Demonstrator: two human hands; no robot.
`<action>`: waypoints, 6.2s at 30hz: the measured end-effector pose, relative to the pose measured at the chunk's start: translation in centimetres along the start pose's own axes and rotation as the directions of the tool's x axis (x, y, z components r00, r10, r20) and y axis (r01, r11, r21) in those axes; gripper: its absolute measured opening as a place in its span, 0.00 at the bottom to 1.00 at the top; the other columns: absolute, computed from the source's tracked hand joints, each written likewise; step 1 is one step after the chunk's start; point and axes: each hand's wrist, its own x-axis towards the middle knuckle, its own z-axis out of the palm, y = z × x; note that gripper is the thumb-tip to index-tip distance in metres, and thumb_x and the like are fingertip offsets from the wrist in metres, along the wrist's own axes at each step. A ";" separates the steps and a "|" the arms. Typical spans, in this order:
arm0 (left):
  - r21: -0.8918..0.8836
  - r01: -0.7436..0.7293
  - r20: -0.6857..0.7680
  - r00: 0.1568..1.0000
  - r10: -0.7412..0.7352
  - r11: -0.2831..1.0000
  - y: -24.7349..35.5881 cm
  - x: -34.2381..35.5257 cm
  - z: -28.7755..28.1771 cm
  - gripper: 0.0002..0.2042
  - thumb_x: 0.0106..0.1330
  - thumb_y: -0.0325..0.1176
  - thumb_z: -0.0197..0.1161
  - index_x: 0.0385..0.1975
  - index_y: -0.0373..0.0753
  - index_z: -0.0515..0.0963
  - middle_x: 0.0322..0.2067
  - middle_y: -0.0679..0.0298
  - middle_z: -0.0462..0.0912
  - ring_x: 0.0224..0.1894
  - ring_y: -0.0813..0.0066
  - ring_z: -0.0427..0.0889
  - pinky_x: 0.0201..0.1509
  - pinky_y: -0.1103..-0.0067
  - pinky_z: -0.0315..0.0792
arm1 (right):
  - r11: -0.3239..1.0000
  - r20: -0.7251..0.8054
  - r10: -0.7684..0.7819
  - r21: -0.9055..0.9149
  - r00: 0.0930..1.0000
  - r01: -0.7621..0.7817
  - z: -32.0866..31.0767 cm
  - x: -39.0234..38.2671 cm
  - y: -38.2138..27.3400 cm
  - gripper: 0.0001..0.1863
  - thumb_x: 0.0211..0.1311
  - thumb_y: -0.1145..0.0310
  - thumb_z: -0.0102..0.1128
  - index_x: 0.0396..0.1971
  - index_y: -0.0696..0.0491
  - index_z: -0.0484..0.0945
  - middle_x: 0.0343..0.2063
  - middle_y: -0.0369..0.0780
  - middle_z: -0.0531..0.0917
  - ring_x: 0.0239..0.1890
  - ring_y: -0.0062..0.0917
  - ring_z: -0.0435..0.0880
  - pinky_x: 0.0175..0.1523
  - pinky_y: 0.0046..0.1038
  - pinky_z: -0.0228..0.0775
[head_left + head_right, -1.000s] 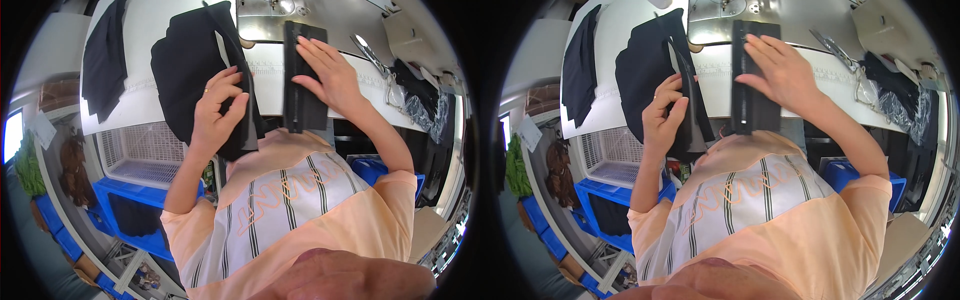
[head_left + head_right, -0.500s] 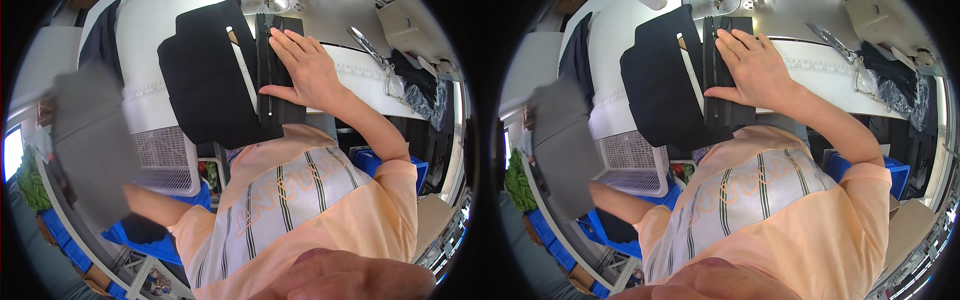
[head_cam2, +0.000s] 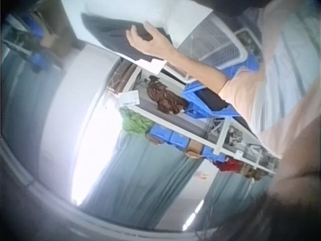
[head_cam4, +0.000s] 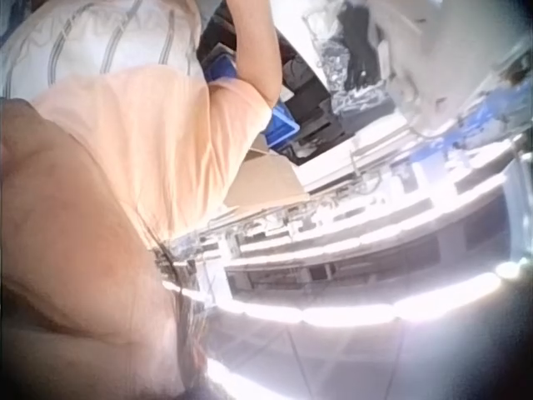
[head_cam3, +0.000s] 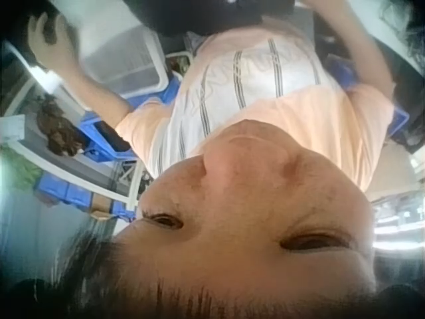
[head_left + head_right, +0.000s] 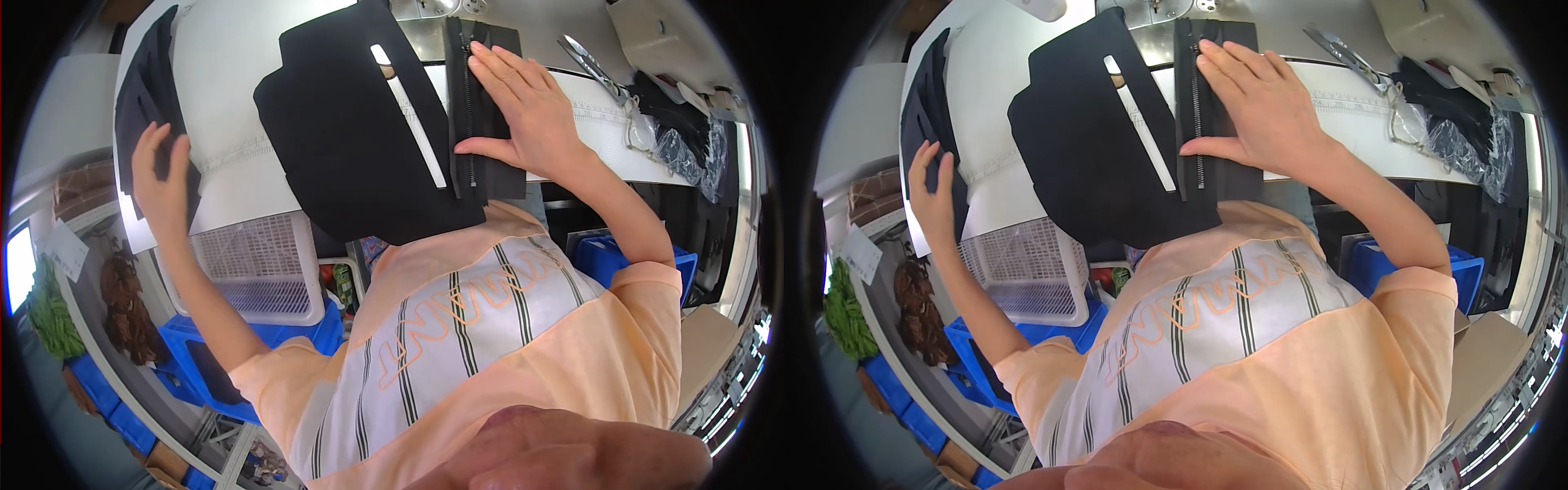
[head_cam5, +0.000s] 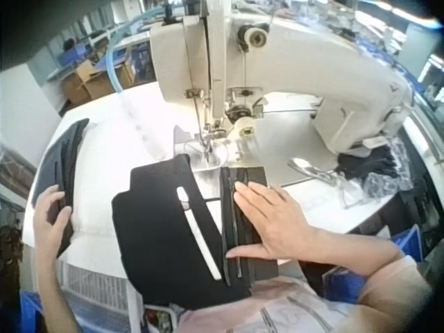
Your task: The recorder is sewing a zipper onto a black fabric panel using an industrial sewing machine.
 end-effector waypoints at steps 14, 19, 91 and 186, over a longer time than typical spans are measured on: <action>-0.103 -0.178 0.186 0.963 0.195 0.979 19.3 -14.6 7.2 0.31 0.45 0.15 0.52 0.55 0.38 0.77 0.60 0.61 0.75 0.66 0.59 0.68 0.70 0.55 0.50 | 0.998 -0.036 -0.054 -0.024 0.998 0.053 -0.1 -0.6 1.4 0.24 0.62 0.59 0.61 0.54 0.57 0.75 0.59 0.41 0.75 0.59 0.33 0.73 0.61 0.38 0.65; -0.111 -0.318 0.215 0.917 0.335 0.942 16.6 -13.1 4.1 0.22 0.52 0.17 0.54 0.47 0.38 0.82 0.52 0.60 0.82 0.60 0.61 0.77 0.63 0.62 0.65 | 0.999 -0.032 -0.043 -0.008 0.999 0.042 -0.3 -0.7 1.5 0.24 0.62 0.59 0.61 0.54 0.56 0.74 0.60 0.40 0.74 0.60 0.33 0.72 0.61 0.38 0.66; -0.358 -0.451 0.142 0.839 0.525 0.818 21.7 -6.7 4.3 0.19 0.42 0.26 0.62 0.39 0.34 0.84 0.44 0.62 0.85 0.37 0.73 0.78 0.41 0.78 0.69 | 0.993 0.021 -0.109 0.050 0.994 0.108 -0.4 0.2 2.3 0.24 0.48 0.63 0.68 0.44 0.62 0.79 0.53 0.44 0.78 0.58 0.35 0.73 0.60 0.36 0.67; -0.382 -0.477 0.044 0.846 0.531 0.792 19.8 1.0 13.6 0.08 0.57 0.26 0.67 0.38 0.38 0.83 0.40 0.65 0.82 0.39 0.65 0.79 0.43 0.74 0.75 | 0.991 -0.023 -0.103 0.078 0.994 0.104 0.7 1.6 3.5 0.24 0.42 0.64 0.71 0.43 0.54 0.78 0.53 0.38 0.78 0.58 0.32 0.73 0.60 0.35 0.68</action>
